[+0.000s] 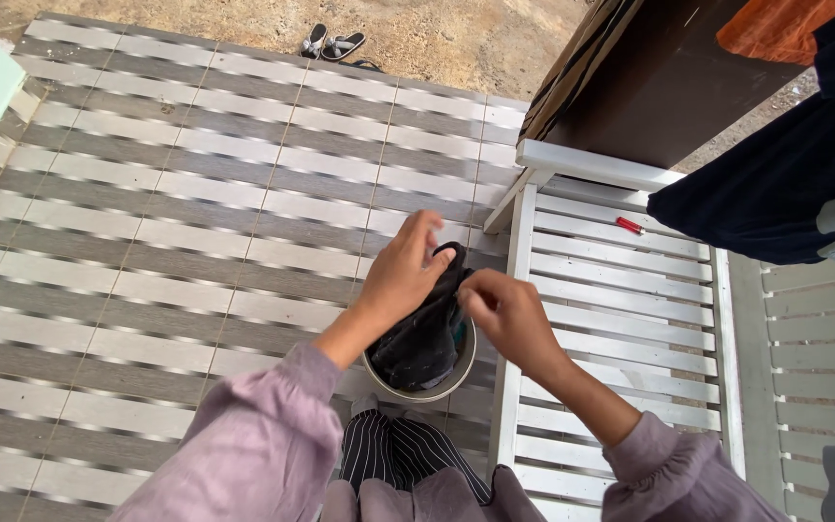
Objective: Hanging wet clothes including shirts, pants, and shorts on a laundry line using hangers and a circular drying rack.
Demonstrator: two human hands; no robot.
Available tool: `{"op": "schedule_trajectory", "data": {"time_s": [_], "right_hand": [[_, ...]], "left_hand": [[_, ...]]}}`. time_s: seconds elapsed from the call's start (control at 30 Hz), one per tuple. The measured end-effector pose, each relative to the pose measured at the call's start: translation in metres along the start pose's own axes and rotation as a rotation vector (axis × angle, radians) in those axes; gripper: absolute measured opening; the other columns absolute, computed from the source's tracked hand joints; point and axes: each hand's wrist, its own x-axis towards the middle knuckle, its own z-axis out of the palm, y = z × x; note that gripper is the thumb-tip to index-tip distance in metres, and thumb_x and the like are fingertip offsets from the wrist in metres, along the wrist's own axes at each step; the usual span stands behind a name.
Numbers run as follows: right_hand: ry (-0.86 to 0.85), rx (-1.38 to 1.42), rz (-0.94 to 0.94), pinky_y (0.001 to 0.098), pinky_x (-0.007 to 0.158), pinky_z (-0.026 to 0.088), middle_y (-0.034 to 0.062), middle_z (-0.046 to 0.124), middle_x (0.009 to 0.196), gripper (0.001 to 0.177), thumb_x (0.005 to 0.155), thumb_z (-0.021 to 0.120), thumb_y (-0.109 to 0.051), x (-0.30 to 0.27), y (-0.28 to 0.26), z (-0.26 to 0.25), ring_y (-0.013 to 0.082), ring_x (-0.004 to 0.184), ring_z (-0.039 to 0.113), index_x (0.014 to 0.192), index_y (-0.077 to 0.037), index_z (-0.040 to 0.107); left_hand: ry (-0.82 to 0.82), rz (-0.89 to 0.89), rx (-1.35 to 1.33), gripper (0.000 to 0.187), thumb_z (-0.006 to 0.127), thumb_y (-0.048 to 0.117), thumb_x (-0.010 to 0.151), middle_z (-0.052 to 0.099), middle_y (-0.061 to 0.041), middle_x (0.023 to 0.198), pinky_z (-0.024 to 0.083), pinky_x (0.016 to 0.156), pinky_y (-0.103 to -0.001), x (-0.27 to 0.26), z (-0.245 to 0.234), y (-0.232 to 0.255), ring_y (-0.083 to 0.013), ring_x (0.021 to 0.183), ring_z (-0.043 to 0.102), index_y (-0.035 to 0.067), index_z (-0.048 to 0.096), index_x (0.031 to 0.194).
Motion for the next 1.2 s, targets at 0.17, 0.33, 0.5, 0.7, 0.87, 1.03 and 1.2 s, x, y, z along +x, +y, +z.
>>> {"op": "schedule_trajectory", "data": {"time_s": [0.17,0.33,0.5,0.7,0.87,1.03,1.2], "right_hand": [[0.035,0.254,0.154,0.0307,0.061,0.05,0.0042,0.069,0.071,0.02,0.095,0.062,-0.017,0.022,0.032,0.008,0.0098,0.066,0.061,0.09,-0.001,0.074],[-0.062,0.016,0.125,0.036,0.055,0.048,0.0092,0.067,0.065,0.019,0.09,0.065,-0.018,0.028,0.014,0.003,0.0163,0.056,0.058,0.088,-0.002,0.074],[-0.158,-0.271,0.117,0.0429,0.062,0.051,0.0164,0.068,0.068,0.019,0.089,0.062,-0.016,0.03,0.097,0.032,0.0296,0.057,0.063,0.079,0.0,0.067],[-0.131,-0.226,0.073,0.0475,0.067,0.052,0.0197,0.069,0.077,0.019,0.089,0.063,-0.02,0.028,0.13,0.032,0.0374,0.07,0.066,0.085,-0.001,0.067],[-0.109,-0.083,0.135,0.0449,0.075,0.054,0.0151,0.071,0.083,0.021,0.095,0.059,-0.024,0.032,0.125,0.031,0.0328,0.08,0.07,0.092,-0.004,0.066],[-0.263,0.461,0.132,0.0366,0.088,0.054,0.002,0.065,0.086,0.027,0.102,0.051,-0.029,0.042,0.086,0.013,0.0146,0.089,0.068,0.092,-0.005,0.059],[-0.469,0.384,-0.061,0.0329,0.077,0.044,-0.0027,0.054,0.081,0.028,0.103,0.054,-0.03,0.05,0.008,-0.002,0.0116,0.082,0.051,0.091,-0.006,0.06]], "left_hand": [[-0.169,-0.186,-0.173,0.024,0.067,0.025,0.096,0.07,-0.012,0.082,0.055,0.067,-0.039,-0.028,0.006,-0.005,-0.026,0.074,0.071,0.002,0.064,0.105],[-0.318,-0.183,0.001,0.021,0.065,0.017,0.092,0.073,-0.022,0.085,0.053,0.073,-0.046,-0.027,0.003,-0.011,-0.0384,0.081,0.07,0.0,0.069,0.103],[-0.555,0.003,0.309,0.017,0.059,0.007,0.09,0.071,-0.024,0.093,0.056,0.08,-0.051,-0.006,-0.024,0.021,-0.0429,0.092,0.069,0.001,0.074,0.092],[-0.64,0.149,0.382,0.017,0.059,0.007,0.086,0.07,-0.018,0.092,0.055,0.077,-0.051,-0.006,-0.041,0.035,-0.0397,0.09,0.07,0.004,0.076,0.087],[-0.677,0.082,0.301,0.017,0.062,0.013,0.089,0.072,-0.014,0.091,0.054,0.077,-0.049,-0.017,-0.054,0.027,-0.0364,0.09,0.07,0.006,0.077,0.091],[-0.972,-0.121,0.176,0.02,0.068,0.02,0.083,0.078,-0.009,0.093,0.056,0.077,-0.04,-0.031,-0.058,-0.031,-0.0253,0.088,0.074,0.011,0.08,0.096],[-0.811,-0.632,-0.025,0.03,0.061,0.039,0.096,0.074,-0.008,0.091,0.059,0.067,-0.038,0.003,-0.02,-0.071,-0.0244,0.074,0.073,0.014,0.067,0.111]]}}
